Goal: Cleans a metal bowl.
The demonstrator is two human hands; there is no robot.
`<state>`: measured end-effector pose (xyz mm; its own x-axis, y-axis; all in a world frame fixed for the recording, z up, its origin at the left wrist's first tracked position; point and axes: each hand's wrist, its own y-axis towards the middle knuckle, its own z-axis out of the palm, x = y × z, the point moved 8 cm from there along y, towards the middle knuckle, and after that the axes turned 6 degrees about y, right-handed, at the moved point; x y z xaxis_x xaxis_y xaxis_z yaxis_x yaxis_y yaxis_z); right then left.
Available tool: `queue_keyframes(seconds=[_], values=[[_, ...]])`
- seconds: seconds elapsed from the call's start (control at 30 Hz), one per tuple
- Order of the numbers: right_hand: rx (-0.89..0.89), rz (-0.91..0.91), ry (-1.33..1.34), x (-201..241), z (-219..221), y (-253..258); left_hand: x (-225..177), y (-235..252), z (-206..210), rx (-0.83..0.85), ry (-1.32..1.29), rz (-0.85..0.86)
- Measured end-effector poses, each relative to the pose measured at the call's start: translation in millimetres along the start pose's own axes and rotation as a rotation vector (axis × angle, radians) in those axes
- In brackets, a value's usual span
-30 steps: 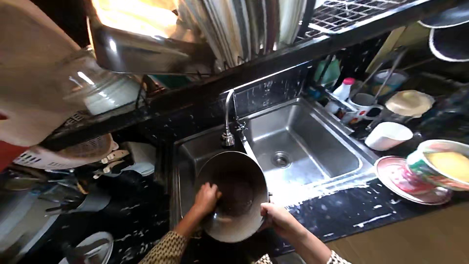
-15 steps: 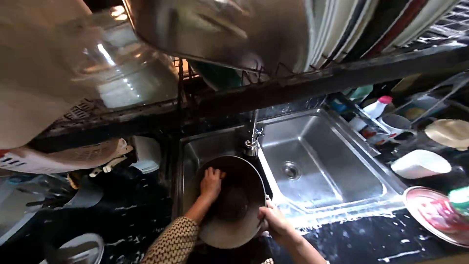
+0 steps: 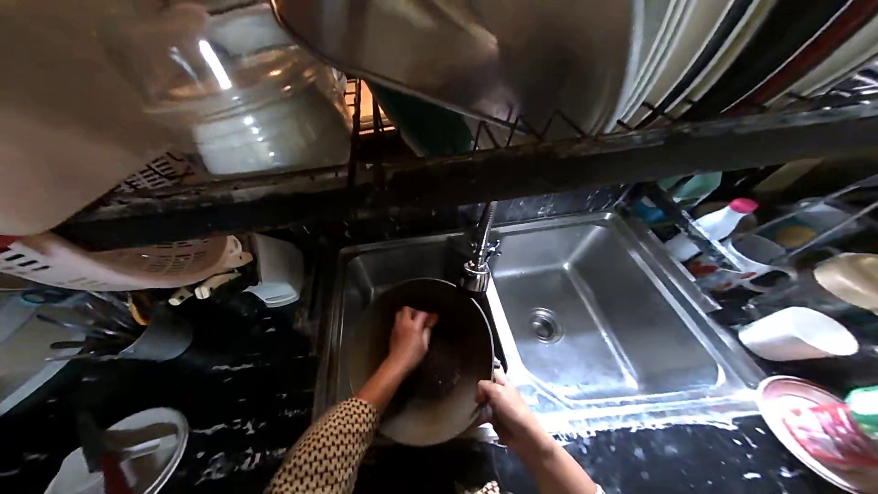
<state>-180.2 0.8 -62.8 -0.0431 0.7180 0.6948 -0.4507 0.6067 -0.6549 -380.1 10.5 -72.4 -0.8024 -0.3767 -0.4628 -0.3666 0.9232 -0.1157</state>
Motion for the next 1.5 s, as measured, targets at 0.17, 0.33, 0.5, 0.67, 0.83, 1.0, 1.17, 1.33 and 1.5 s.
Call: queue_keyframes(seconds=[0.17,0.33,0.5,0.67,0.83,1.0,1.17,1.33,1.5], values=[[-0.059,0.003,-0.031,-1,-12,19,-32,-68,45,0.398,-0.215,0.278],[-0.007,0.023,-0.063,-7,-5,14,64,-25,-8,0.244,0.205,-0.206],[0.14,0.046,-0.012,-16,29,21,-20,11,-22,-0.106,-0.272,0.083],[0.006,-0.072,-0.018,6,0,37,-18,-56,40,0.598,-0.308,0.311],[0.016,0.018,-0.022,-7,5,33,73,3,-25,0.226,0.272,-0.217],[0.167,0.057,0.031,-13,27,30,-34,15,-23,-0.176,-0.209,0.252],[0.163,-0.012,0.013,-4,15,34,-61,-3,-9,-0.112,-0.329,0.461],[0.039,-0.024,-0.038,10,9,25,46,36,-51,-0.462,0.182,0.003],[-0.056,-0.068,-0.071,25,3,35,48,-23,10,0.332,0.019,-0.312]])
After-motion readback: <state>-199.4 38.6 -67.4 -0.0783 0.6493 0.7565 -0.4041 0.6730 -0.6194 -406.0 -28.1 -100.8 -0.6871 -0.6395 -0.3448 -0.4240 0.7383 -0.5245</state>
